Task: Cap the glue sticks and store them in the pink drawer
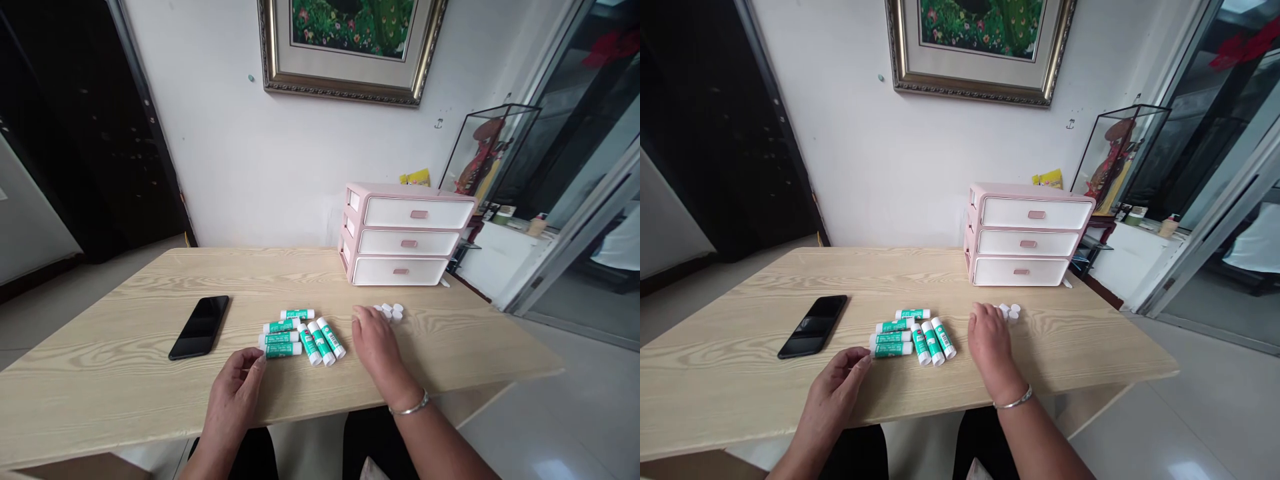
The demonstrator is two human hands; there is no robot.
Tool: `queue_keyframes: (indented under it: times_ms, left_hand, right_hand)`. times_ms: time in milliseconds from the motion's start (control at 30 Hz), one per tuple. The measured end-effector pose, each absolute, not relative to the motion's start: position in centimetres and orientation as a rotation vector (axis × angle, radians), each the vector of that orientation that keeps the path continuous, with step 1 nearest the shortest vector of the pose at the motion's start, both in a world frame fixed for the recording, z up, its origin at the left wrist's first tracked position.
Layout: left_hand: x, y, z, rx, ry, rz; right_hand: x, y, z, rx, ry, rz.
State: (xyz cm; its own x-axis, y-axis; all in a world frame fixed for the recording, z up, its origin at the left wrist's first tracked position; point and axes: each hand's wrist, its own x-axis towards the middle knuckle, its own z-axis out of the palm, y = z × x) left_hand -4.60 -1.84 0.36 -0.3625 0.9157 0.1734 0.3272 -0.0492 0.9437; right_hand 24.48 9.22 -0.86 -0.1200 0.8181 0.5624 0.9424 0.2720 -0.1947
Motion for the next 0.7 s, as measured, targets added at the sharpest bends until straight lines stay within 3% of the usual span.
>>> queue_keyframes:
  times_ms: [133,300,467,700]
  left_hand:
    - [-4.7,-1.5,-0.8,1.475,1.750,1.431]
    - [-4.9,-0.3,-2.0,2.102,1.757,1.400]
    - [-3.3,0.0,-0.8,2.478,1.805,1.092]
    - [-1.1,-0.2,1.2,2.500,2.046,0.736]
  right_hand:
    - [27.6,11.9,-1.6,-1.743,-1.959,-0.343]
    - [28.4,12.0,-1.4,-1.757,-1.942,-0.378]
    - [27.5,10.2,0.4,-1.732,-2.041,-0.476]
    - [26.8,9.2,1.5,-1.656,-2.054,-0.483]
